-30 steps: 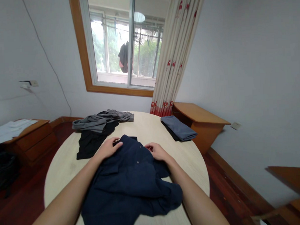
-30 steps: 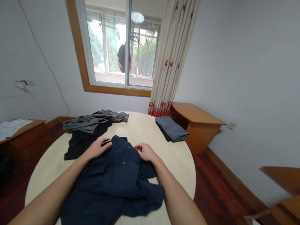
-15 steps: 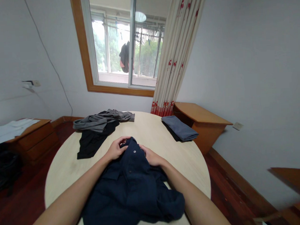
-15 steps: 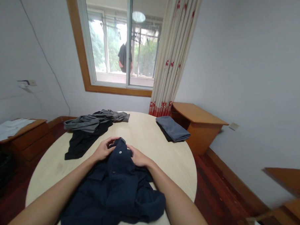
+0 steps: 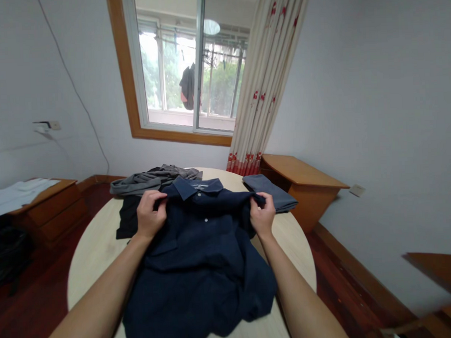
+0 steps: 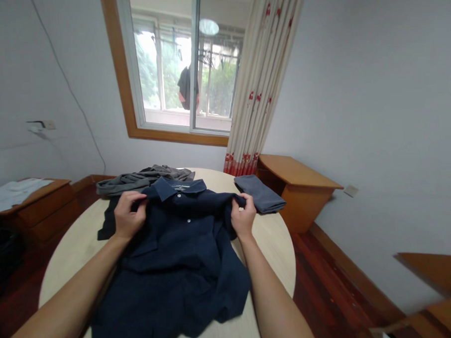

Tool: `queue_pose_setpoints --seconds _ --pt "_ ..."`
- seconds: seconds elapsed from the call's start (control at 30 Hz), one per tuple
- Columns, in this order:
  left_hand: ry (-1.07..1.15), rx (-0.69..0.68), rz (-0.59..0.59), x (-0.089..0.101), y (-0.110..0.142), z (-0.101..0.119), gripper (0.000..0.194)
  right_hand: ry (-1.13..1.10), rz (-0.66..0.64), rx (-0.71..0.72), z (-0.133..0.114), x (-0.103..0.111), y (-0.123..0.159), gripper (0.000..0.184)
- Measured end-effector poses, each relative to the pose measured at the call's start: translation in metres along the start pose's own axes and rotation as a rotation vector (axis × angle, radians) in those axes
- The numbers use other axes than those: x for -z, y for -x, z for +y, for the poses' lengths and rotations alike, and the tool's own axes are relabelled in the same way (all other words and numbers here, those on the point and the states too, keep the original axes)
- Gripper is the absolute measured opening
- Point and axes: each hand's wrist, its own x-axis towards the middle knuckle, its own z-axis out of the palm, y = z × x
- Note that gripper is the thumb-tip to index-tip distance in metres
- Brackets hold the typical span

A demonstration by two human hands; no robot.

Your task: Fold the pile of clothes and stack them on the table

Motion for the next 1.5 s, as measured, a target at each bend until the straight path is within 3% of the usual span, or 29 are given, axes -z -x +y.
queue_pose_setpoints --seconds 0.13,0.23,0.37,0.47,0.63,0.7,0.87,0.93,1.03,1.1,1.17,1.27,1.37,1.5 --pt "-0.076 0.052 -0.297 -0.008 0.004 -0.014 0.018 0.087 -0.282 -0.095 0.030 -0.008 0.004 0.026" --pt "-0.158 0.081 -0.492 -0.015 0.011 -0.026 0.029 0.132 -0.428 -0.196 0.050 -0.013 0.006 0.037" --pt "-0.283 0.120 -0.624 -0.022 0.021 -0.033 0.039 0.202 -0.484 -0.249 0.064 -0.013 0.007 0.054" --pt "-0.272 0.071 -0.712 -0.028 0.026 -0.034 0.039 0.251 -0.556 -0.260 0.066 -0.013 0.010 0.063" --pt "-0.252 -0.018 -0.874 -0.037 0.032 -0.034 0.044 0.212 -0.699 -0.205 0.060 -0.018 0.016 0.063" --pt "-0.323 0.013 -0.945 -0.038 0.031 -0.032 0.051 0.212 -0.662 -0.175 0.056 -0.015 0.011 0.056" --pt "-0.450 0.145 -1.189 -0.032 0.025 -0.023 0.097 0.391 -0.310 -0.261 0.053 0.015 -0.017 0.046" --pt "-0.463 0.177 -1.301 -0.027 0.025 -0.019 0.115 0.517 -0.269 -0.271 0.050 0.026 -0.024 0.047" --pt "-0.500 0.159 -1.410 -0.020 0.030 -0.014 0.125 0.707 -0.279 -0.156 0.039 0.028 -0.023 0.049" --pt "-0.533 0.127 -1.450 -0.016 0.033 -0.007 0.127 0.727 -0.337 -0.035 0.028 0.017 -0.014 0.046" --pt "-0.498 0.087 -1.449 -0.016 0.035 0.002 0.125 0.662 -0.479 0.056 0.017 0.002 -0.002 0.041" --pt "-0.366 0.018 -1.300 -0.024 0.037 0.018 0.094 0.585 -0.764 0.130 0.007 -0.023 0.022 0.041" --pt "-0.327 0.024 -1.211 -0.039 0.042 0.026 0.065 0.619 -0.979 0.127 0.005 -0.039 0.041 0.052" --pt "-0.387 0.064 -1.244 -0.051 0.049 0.016 0.066 0.701 -1.071 0.016 0.011 -0.045 0.049 0.067"
